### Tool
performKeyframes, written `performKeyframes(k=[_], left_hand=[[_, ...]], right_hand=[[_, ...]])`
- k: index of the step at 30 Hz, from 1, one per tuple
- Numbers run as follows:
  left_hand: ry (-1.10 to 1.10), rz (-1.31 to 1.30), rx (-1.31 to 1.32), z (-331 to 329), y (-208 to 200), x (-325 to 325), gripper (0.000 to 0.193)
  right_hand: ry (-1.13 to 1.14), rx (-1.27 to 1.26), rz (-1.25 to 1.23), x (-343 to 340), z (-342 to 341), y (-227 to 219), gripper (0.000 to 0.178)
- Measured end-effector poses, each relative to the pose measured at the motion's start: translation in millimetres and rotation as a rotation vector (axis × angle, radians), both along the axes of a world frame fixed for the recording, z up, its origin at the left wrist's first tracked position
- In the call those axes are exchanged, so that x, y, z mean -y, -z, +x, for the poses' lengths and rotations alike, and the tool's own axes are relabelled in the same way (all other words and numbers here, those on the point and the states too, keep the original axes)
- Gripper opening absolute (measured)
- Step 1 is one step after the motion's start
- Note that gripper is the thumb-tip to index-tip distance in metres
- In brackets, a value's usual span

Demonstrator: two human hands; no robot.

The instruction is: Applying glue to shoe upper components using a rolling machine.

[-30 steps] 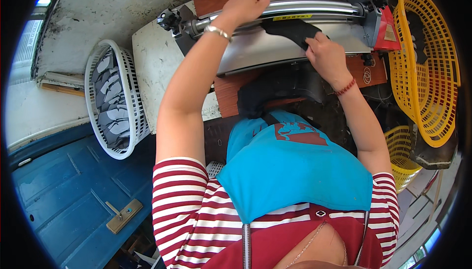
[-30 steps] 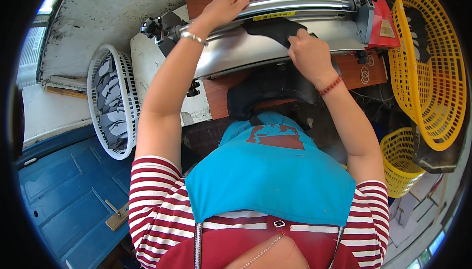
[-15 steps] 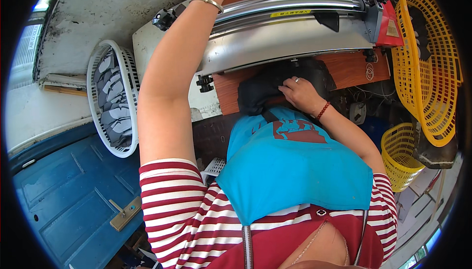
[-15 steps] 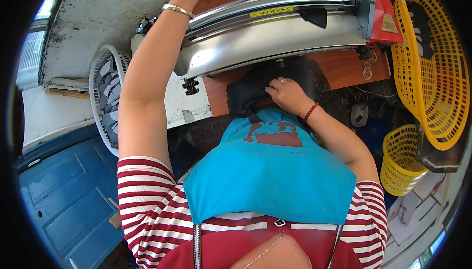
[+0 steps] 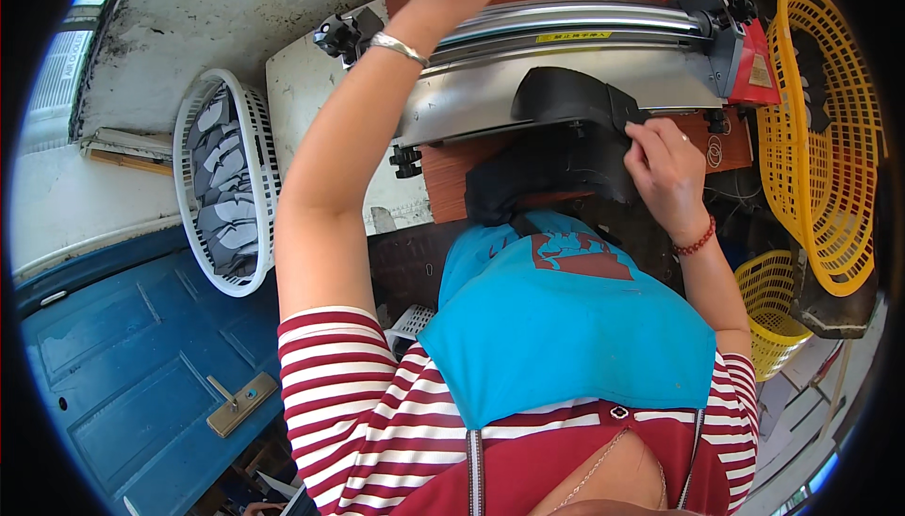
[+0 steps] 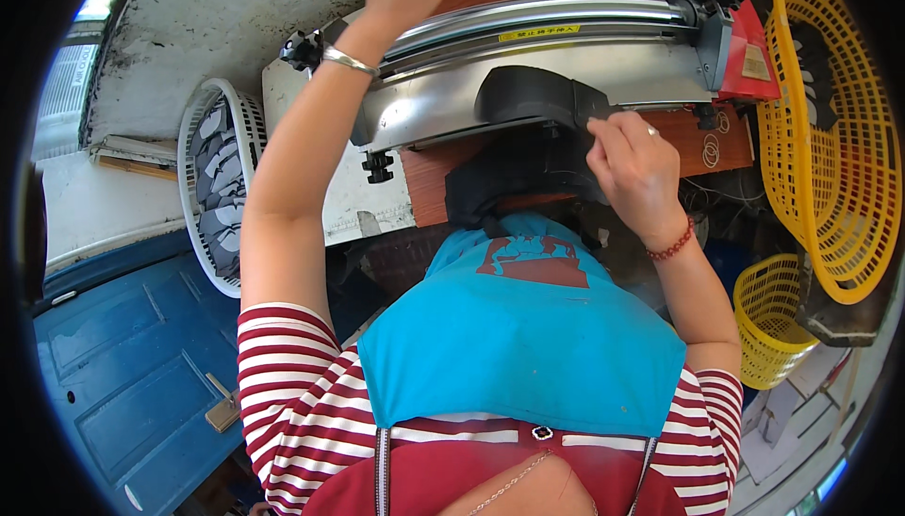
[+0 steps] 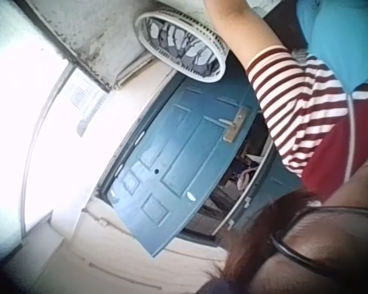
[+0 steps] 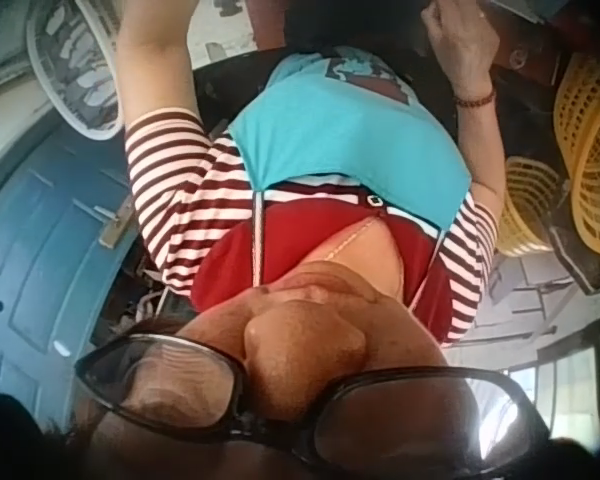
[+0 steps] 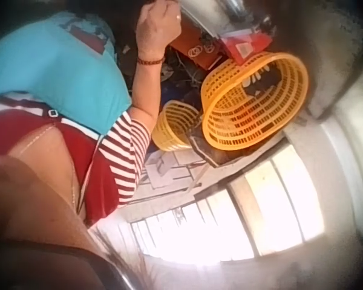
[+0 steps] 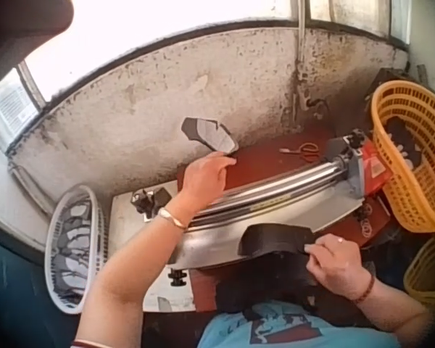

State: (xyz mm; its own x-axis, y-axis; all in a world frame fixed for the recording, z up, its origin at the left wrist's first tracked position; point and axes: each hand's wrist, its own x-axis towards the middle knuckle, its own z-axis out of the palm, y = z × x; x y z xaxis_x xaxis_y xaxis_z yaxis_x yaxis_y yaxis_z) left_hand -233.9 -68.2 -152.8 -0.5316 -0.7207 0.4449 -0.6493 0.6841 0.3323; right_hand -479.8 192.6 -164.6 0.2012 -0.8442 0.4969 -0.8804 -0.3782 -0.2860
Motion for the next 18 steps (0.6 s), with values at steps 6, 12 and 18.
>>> performKeyframes(k=[6,12,18], left_hand=[[-0.053,0.599,0.192,-12,36,17,0.032],[-0.071,0.307,-0.047,6,64,44,0.025],[-0.052,0.421,-0.118,-28,-16,30,0.025]], right_hand=[[-0.036,0.002,-0.016,60,15,46,0.021],[-0.371,-0.063,0.255,3,51,99,0.032],[-0.43,-0.12,0.233,-7,40,154,0.023]])
